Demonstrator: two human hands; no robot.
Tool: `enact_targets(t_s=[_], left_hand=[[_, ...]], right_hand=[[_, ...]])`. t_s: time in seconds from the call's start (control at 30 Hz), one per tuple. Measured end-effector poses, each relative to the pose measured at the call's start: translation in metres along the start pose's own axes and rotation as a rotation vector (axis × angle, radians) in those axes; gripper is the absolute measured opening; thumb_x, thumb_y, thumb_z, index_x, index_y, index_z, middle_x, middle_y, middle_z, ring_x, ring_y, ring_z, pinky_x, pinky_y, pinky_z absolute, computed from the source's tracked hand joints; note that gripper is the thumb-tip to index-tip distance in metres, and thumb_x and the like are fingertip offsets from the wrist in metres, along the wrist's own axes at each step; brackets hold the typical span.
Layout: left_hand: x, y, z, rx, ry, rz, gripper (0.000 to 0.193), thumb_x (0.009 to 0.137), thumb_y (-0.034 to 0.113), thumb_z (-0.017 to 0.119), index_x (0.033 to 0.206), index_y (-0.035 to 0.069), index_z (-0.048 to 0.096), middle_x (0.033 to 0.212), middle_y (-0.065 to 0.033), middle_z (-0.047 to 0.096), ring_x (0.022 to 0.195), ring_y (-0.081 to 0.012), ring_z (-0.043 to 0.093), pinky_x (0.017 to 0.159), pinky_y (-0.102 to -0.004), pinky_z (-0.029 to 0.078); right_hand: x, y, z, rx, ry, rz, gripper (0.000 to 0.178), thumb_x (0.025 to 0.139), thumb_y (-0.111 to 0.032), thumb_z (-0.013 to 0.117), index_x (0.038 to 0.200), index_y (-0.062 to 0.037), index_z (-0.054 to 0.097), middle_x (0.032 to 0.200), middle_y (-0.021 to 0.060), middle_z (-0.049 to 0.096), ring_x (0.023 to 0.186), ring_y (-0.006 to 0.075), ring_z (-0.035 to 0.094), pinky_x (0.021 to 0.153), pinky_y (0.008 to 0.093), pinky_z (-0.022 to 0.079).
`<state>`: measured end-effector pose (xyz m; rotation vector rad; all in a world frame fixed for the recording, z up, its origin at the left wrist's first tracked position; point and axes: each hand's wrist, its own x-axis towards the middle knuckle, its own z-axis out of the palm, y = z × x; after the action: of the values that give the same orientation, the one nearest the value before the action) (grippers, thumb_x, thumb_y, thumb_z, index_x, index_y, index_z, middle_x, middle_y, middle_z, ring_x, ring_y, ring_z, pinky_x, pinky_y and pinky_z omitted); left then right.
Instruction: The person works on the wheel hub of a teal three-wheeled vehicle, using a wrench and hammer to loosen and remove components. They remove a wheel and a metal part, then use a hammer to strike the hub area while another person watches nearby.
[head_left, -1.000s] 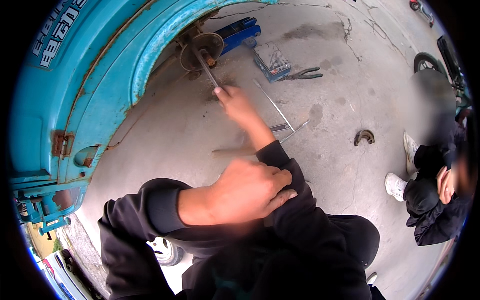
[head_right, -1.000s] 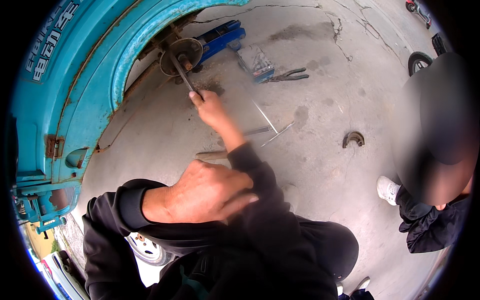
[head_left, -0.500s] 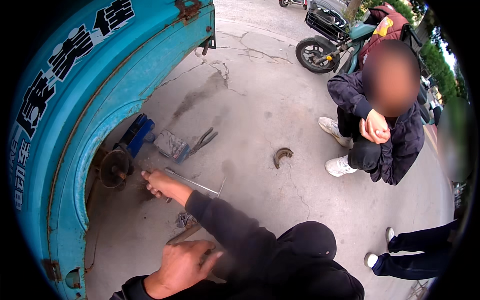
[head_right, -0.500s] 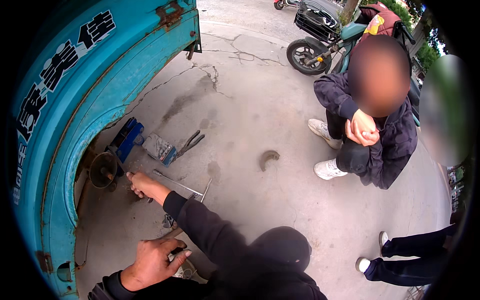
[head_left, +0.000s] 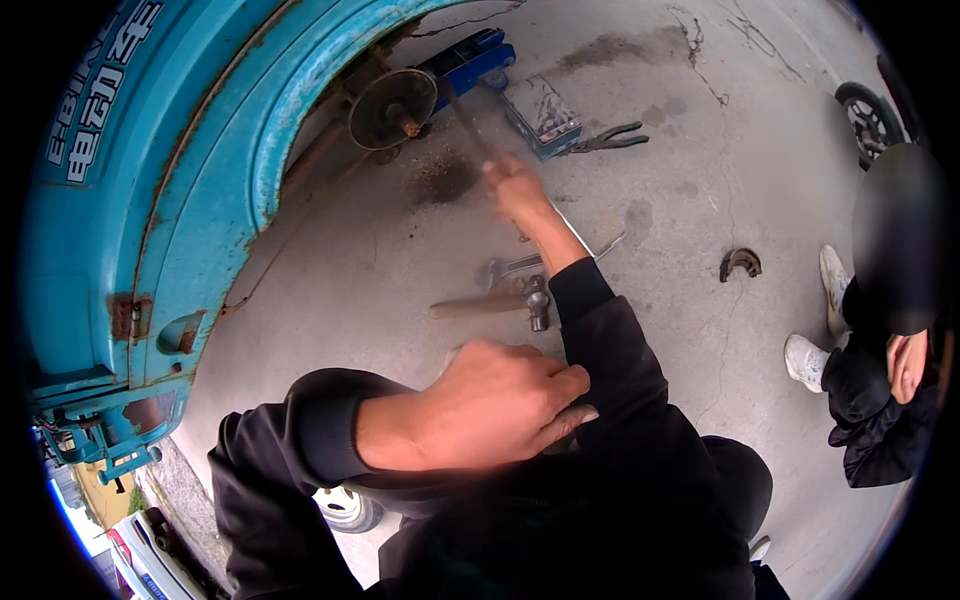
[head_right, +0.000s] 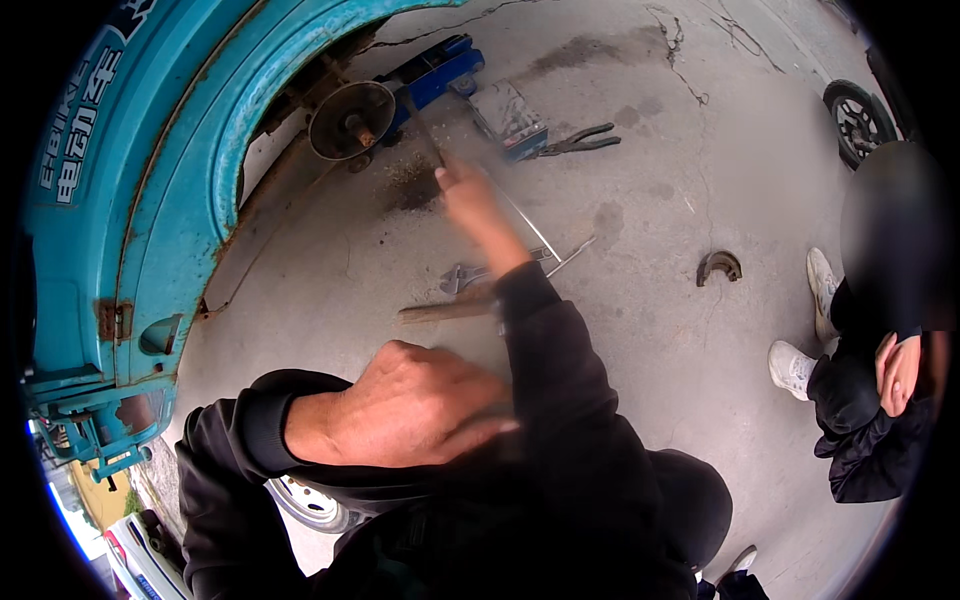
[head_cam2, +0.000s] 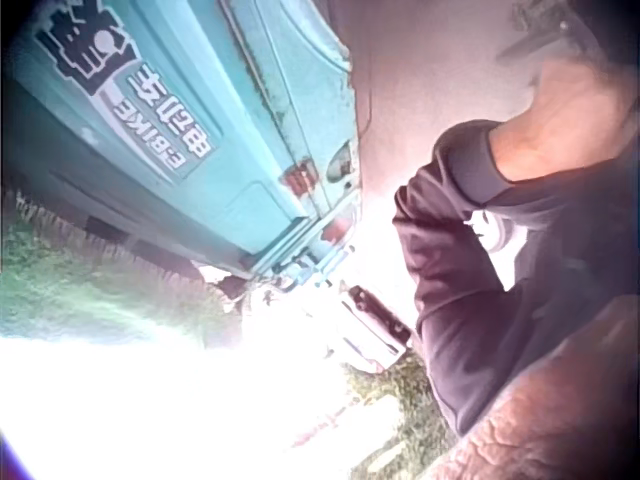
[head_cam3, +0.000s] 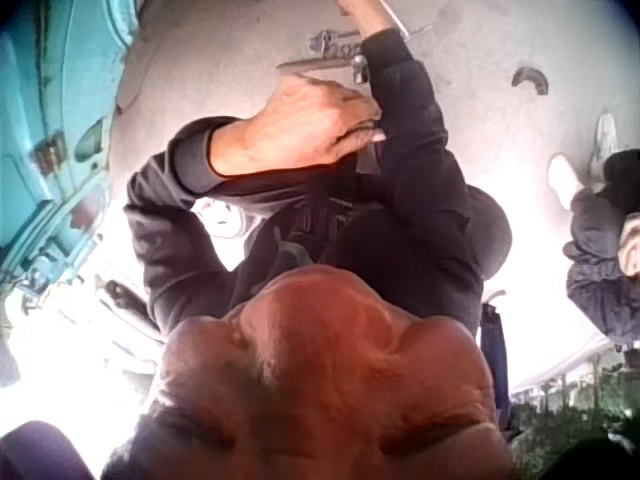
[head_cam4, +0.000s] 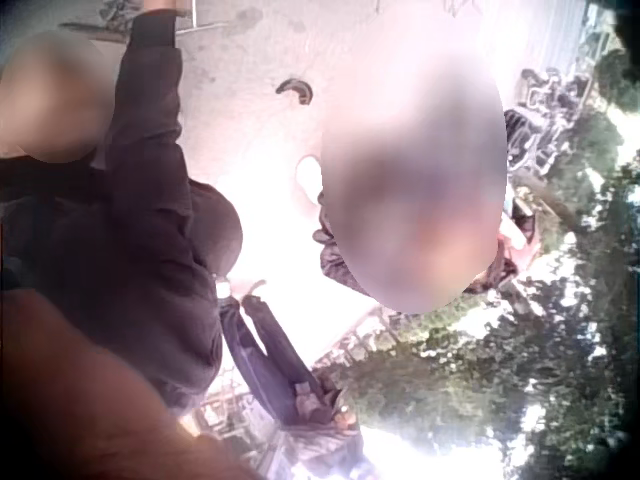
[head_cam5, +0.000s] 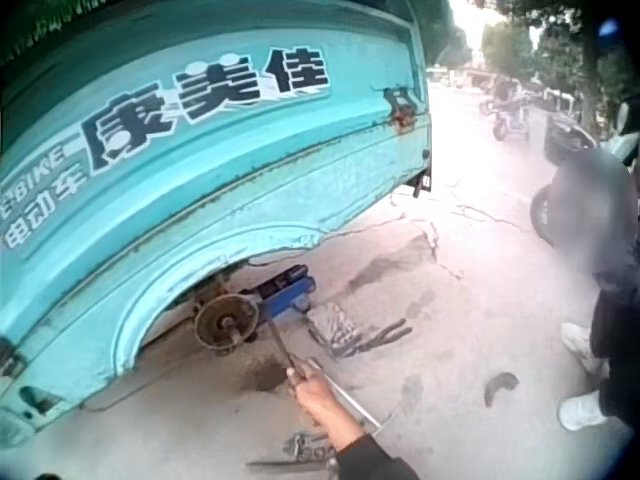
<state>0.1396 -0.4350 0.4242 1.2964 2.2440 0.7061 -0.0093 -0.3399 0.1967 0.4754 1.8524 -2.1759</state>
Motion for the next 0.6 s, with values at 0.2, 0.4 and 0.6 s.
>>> enact_targets(t_s=[0.2, 0.4, 0.6], left_hand=[[-0.01, -0.006, 0.007, -0.04, 0.054, -0.041, 0.022, 0.087, 0.03, 0.072, 0.093, 0.009, 0.066, 0.071, -0.0082, 0.062, 0.066, -0.0269, 0.065, 0.057, -0.0385, 0.051], [0.0, -0.002, 0.008, -0.093, 0.042, 0.022, 0.025, 0.088, 0.031, 0.071, 0.097, 0.008, 0.065, 0.073, -0.0078, 0.062, 0.067, -0.0274, 0.064, 0.058, -0.0385, 0.051], [-0.005, -0.007, 0.01, -0.082, 0.04, 0.023, 0.025, 0.088, 0.031, 0.071, 0.096, 0.008, 0.064, 0.073, -0.0073, 0.061, 0.066, -0.0264, 0.064, 0.056, -0.0373, 0.051]], right_hand=[[-0.04, 0.033, 0.052, 0.05, -0.209, 0.143, 0.043, 0.103, -0.021, 0.051, 0.145, -0.0108, 0.049, 0.07, 0.0018, 0.053, 0.048, 0.0125, 0.043, 0.041, 0.0318, 0.036], [-0.047, 0.048, 0.073, 0.307, 0.005, 0.287, 0.054, 0.102, -0.017, 0.052, 0.153, -0.0222, 0.037, 0.071, -0.0021, 0.05, 0.052, 0.0087, 0.044, 0.044, 0.0275, 0.036], [-0.053, 0.033, 0.069, 0.31, -0.003, 0.35, 0.055, 0.101, -0.018, 0.053, 0.153, -0.0233, 0.037, 0.07, -0.0028, 0.049, 0.05, 0.0081, 0.039, 0.043, 0.0275, 0.034]])
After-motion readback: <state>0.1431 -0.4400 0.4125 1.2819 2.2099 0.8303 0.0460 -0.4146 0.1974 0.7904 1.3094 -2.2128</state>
